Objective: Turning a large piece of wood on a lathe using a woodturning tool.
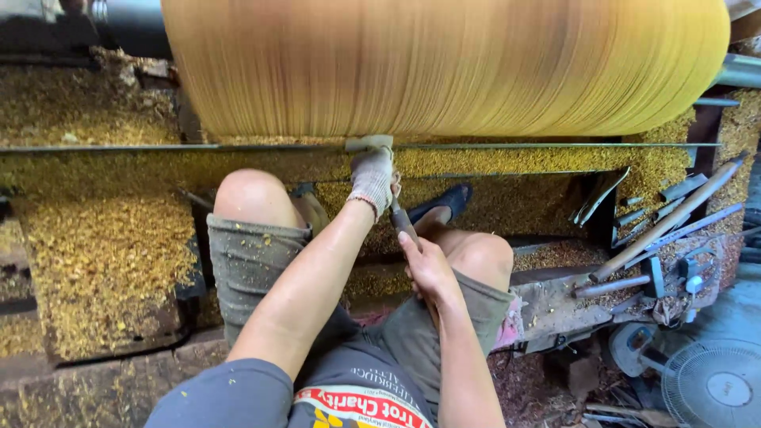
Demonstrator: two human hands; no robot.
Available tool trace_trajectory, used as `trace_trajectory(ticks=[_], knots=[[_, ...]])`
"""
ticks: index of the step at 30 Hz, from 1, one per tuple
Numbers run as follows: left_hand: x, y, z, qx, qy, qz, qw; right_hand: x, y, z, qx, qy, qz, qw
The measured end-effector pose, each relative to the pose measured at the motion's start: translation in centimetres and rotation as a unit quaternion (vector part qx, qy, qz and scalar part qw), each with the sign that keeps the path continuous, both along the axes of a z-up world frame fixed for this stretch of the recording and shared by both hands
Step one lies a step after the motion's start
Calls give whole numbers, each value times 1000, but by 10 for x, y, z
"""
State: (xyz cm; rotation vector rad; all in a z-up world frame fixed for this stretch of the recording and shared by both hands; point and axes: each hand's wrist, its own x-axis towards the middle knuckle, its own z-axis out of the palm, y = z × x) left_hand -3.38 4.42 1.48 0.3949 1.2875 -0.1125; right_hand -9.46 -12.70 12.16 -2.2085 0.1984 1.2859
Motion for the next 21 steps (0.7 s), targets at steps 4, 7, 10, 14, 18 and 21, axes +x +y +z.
trace_trajectory(ticks=[4, 7, 10, 14, 18, 21], knots=[[-7, 1, 16, 12, 25, 11, 1000, 1, 1, 2, 4, 4, -2, 1000], [-4, 6, 14, 18, 5, 16, 1000, 2, 5, 3, 8, 1, -2, 1000], [-9, 7, 11, 25, -1, 14, 1000, -1, 9, 4, 1, 4, 2, 1000], [-13, 8, 13, 16, 12, 11, 1000, -3, 5, 1, 7, 6, 3, 1000], [-15, 4, -3, 36, -20, 23, 999, -2, 13, 9, 4, 5, 15, 1000], [-12, 12, 3, 9, 16, 18, 1000, -2, 14, 6, 13, -1, 11, 1000]])
